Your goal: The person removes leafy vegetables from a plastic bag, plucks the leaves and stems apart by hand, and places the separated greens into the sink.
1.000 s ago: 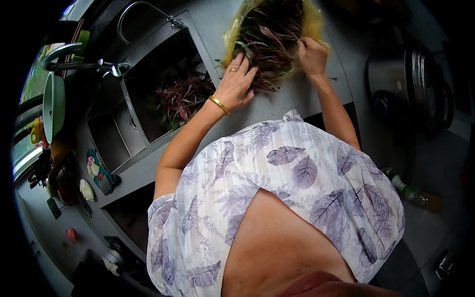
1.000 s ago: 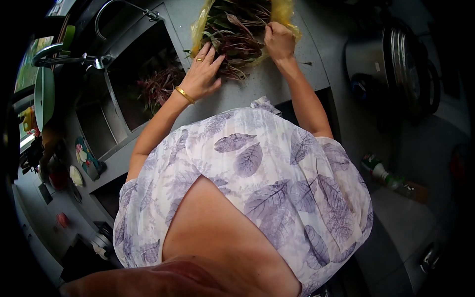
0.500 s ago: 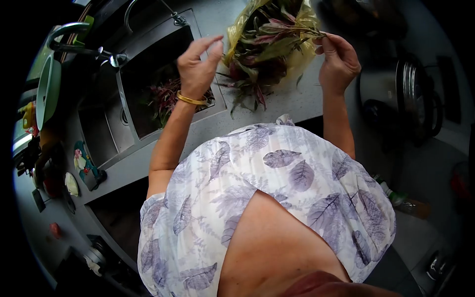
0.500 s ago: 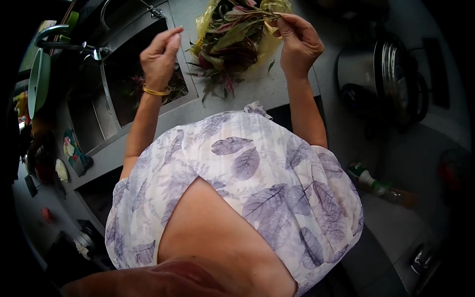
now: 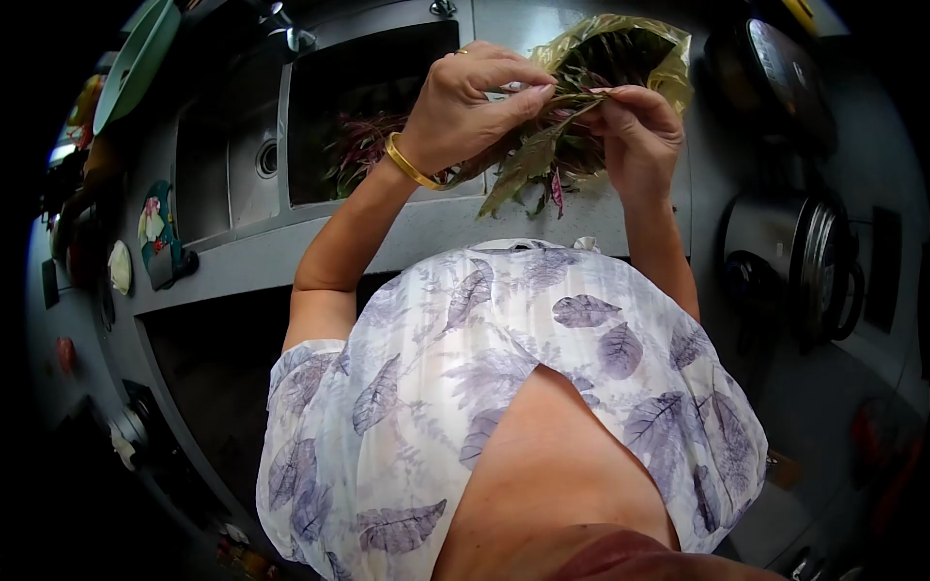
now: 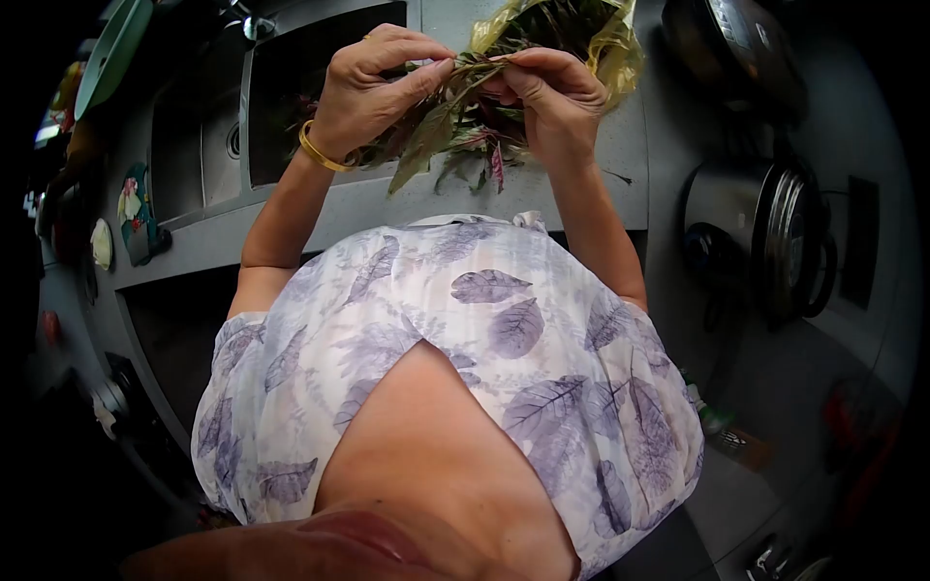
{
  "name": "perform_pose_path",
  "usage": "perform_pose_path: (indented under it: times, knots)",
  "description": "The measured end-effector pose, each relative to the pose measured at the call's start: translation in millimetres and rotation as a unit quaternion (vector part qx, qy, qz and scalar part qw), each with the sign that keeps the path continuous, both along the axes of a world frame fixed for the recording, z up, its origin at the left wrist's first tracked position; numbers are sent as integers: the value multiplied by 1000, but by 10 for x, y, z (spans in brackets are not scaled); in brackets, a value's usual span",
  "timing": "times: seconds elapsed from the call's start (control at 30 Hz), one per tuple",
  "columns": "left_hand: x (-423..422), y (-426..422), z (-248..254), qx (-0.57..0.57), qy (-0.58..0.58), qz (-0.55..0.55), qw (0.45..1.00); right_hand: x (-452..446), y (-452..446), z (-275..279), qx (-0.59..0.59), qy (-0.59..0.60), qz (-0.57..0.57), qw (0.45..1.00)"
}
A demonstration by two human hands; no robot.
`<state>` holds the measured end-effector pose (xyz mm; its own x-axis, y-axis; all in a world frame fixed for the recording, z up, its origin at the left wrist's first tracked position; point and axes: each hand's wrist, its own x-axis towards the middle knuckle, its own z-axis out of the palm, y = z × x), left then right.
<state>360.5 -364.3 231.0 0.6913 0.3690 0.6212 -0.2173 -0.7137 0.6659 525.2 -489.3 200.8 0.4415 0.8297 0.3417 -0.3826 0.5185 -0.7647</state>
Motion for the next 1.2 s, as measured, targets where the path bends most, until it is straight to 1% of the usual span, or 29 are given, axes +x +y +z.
perform_pose_path:
  times: [0.1, 0.13, 0.23, 0.27, 0.37, 0.4, 0.5, 0.53, 0.63, 0.67, 0.77, 0.8, 0.87, 0.9, 0.93, 0.97, 1.03, 1.07, 1.1, 1.13, 1.17, 1.2]
  knots:
    - [-163, 51, -20, -33, 60, -36, 997, -99, 80, 18, -41, 20, 33, 998]
    - [-220, 33, -6, -156, 105, -59, 980, -136, 113, 10, -61, 40, 40, 997]
    - [-335, 80, -58, -322, 139, -77, 933, -190, 259, -71, -78, 59, 82, 992]
    - [-379, 104, -63, -346, 171, -60, 920, -212, 299, -79, -82, 74, 101, 989]
    - [-471, 134, -149, -412, 206, -38, 887, -287, 401, -143, -105, 98, 146, 979]
    - [-495, 147, -185, -422, 199, -53, 883, -296, 443, -196, -110, 95, 149, 978]
    - [-468, 233, -383, -521, 150, -92, 835, -271, 616, -335, -129, 102, 170, 972]
    - [-482, 254, -485, -565, 144, -112, 805, -327, 608, -286, -153, 120, 167, 967]
    - [-526, 242, -704, -653, 66, -200, 727, -359, 665, -404, -212, 88, 149, 962]
    - [-509, 217, -788, -658, 69, -182, 728, -360, 670, -415, -230, 72, 147, 959]
    - [-626, 190, -800, -691, 53, -144, 706, -352, 692, -508, -247, 51, 167, 953]
    - [-660, 186, -875, -696, -4, -178, 696, -394, 685, -472, -266, 9, 140, 954]
    - [-697, 210, -996, -693, -10, -127, 709, -465, 709, -453, -235, -35, 120, 964]
    - [-699, 209, -964, -692, -13, -102, 715, -508, 716, -431, -220, -58, 110, 968]
    - [-688, 287, -904, -784, 1, -91, 614, -551, 718, -381, -197, -113, 88, 970]
    - [-684, 281, -852, -801, -26, 2, 599, -571, 752, -317, -194, -128, 77, 970]
    - [-835, 400, -899, -768, -39, 55, 637, -597, 862, -246, -195, -155, 53, 967]
    - [-972, 598, -1162, -747, -40, 130, 651, -566, 955, -290, -161, -155, 43, 974]
    - [-1118, 686, -1085, -761, -46, 71, 643, -554, 1047, -249, -140, -161, 40, 976]
    - [-1200, 690, -1000, -696, -40, 163, 698, -610, 1105, -102, -160, -104, 99, 977]
    - [-1291, 894, -1204, -713, -122, 148, 675, -654, 1176, 41, -177, -47, 157, 970]
    - [-1433, 1046, -1317, -674, -119, 221, 694, -611, 1243, 109, -174, -138, 201, 954]
